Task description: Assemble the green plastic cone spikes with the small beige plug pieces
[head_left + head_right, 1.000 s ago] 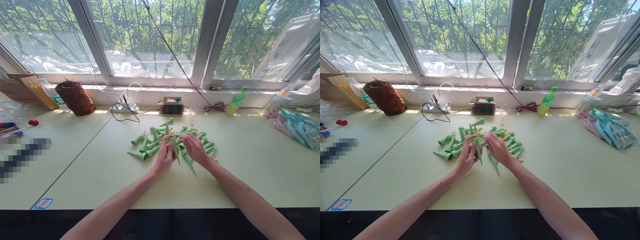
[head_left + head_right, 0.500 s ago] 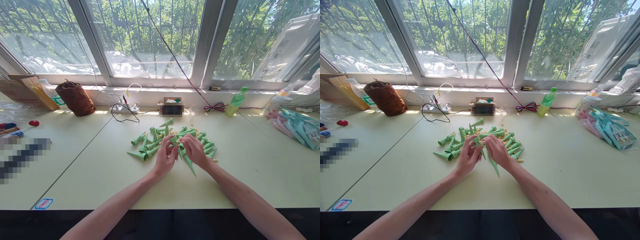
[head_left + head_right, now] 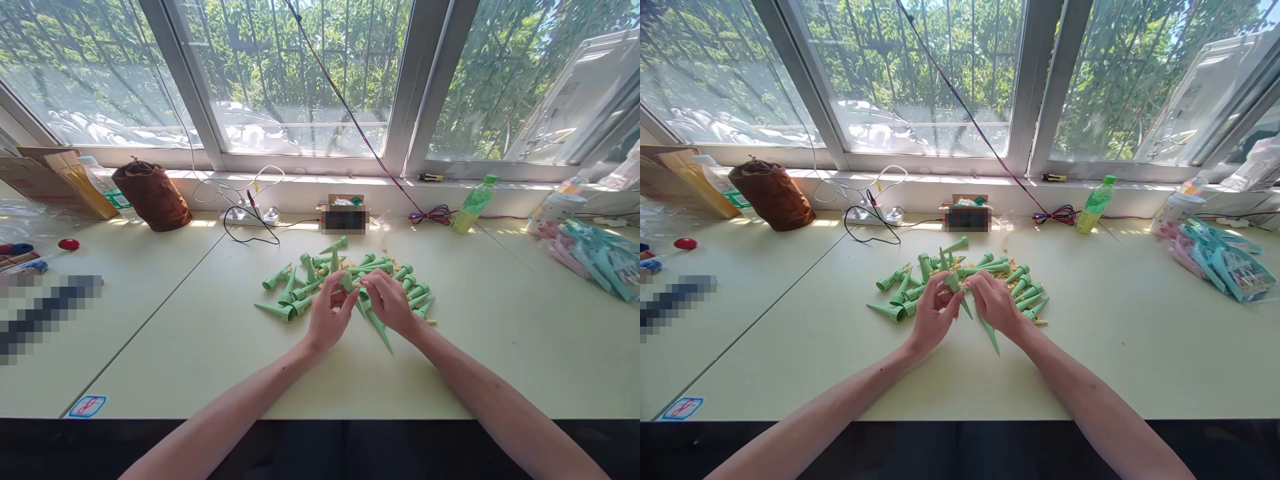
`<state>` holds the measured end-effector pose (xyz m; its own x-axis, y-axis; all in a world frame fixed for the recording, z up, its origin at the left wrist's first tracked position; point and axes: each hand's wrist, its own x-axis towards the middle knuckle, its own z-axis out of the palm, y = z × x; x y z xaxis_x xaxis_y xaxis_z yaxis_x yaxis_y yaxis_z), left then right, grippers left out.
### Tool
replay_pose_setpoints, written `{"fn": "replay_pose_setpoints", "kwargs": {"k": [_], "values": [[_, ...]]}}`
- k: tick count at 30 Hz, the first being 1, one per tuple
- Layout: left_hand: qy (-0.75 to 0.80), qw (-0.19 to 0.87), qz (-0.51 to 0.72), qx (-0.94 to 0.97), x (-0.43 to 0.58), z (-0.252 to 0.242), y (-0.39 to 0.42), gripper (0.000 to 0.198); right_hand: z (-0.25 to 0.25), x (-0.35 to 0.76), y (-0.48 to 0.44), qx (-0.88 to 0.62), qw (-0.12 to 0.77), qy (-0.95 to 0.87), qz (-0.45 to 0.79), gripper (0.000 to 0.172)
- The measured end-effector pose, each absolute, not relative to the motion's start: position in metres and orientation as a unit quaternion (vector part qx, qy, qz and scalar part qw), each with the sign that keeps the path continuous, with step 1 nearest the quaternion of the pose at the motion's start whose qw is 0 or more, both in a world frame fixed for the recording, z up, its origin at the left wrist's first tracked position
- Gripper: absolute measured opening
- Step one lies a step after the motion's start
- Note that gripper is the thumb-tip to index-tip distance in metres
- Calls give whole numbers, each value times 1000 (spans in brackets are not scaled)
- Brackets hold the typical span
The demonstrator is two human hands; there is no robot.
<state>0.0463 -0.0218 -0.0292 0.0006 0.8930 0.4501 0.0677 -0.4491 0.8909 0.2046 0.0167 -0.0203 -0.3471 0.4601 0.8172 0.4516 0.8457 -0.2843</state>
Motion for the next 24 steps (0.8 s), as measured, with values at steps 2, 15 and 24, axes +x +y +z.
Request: {"fn": "replay_pose_setpoints", "kwargs": {"k": [2, 15, 24], "values": [[392, 337, 589, 621, 46, -28, -22, 30, -21, 205, 17, -287, 494, -821, 8, 22], [394, 276, 583, 655, 45, -26, -22, 26, -21, 204, 18, -300, 496, -815, -3, 25], [430, 251, 538, 680, 43, -25, -22, 23, -25, 205, 21, -280, 503, -818, -3, 22]]}}
